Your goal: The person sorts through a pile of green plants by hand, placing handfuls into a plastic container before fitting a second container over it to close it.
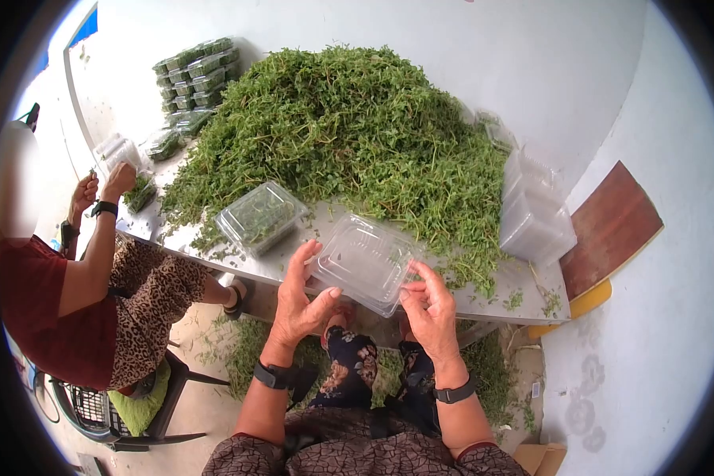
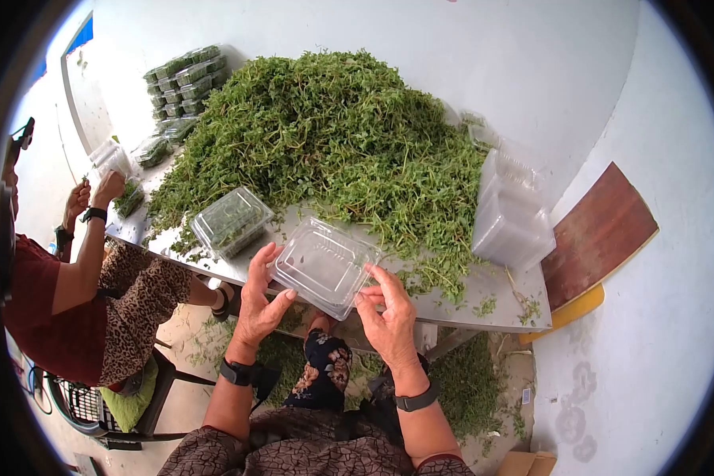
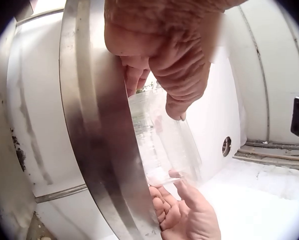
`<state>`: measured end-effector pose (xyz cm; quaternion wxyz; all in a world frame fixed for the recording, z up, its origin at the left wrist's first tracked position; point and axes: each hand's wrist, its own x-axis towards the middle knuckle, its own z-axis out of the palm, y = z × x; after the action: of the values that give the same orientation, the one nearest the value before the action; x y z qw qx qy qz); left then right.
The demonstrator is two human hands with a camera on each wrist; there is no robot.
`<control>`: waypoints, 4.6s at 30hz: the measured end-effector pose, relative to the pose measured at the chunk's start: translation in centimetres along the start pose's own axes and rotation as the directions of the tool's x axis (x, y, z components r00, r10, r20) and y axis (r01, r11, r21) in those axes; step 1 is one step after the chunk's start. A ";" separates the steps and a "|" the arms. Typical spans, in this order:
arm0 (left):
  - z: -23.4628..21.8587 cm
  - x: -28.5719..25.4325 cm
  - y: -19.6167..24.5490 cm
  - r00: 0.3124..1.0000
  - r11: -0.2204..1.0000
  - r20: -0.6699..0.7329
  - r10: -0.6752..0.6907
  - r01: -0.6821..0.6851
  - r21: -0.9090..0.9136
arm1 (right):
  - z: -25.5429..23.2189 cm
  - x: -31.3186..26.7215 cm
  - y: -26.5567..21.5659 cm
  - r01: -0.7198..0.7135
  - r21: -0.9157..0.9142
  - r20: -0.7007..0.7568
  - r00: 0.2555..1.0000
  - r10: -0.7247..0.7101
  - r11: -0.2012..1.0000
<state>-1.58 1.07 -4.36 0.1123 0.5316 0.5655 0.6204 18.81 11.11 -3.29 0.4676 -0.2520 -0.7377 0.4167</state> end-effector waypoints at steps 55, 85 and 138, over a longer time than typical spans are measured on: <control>6.8 1.2 5.3 0.996 0.756 0.035 0.083 -0.086 0.649 | 0.5 0.0 0.7 0.189 -0.275 -0.040 0.977 -0.208 0.943; 7.4 1.3 5.3 0.980 0.755 -0.076 0.185 -0.092 0.649 | 0.6 -0.2 0.3 0.250 -0.385 -0.006 0.962 -0.273 0.888; 5.3 0.9 -0.6 0.966 0.827 -0.191 -0.176 0.040 -0.561 | -0.8 -2.0 1.8 0.062 0.147 0.001 0.998 -0.063 0.987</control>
<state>1.91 5.05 -5.45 0.2286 0.3661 0.4006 0.8082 20.38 10.89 -5.61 0.4956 -0.1923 -0.7138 0.4560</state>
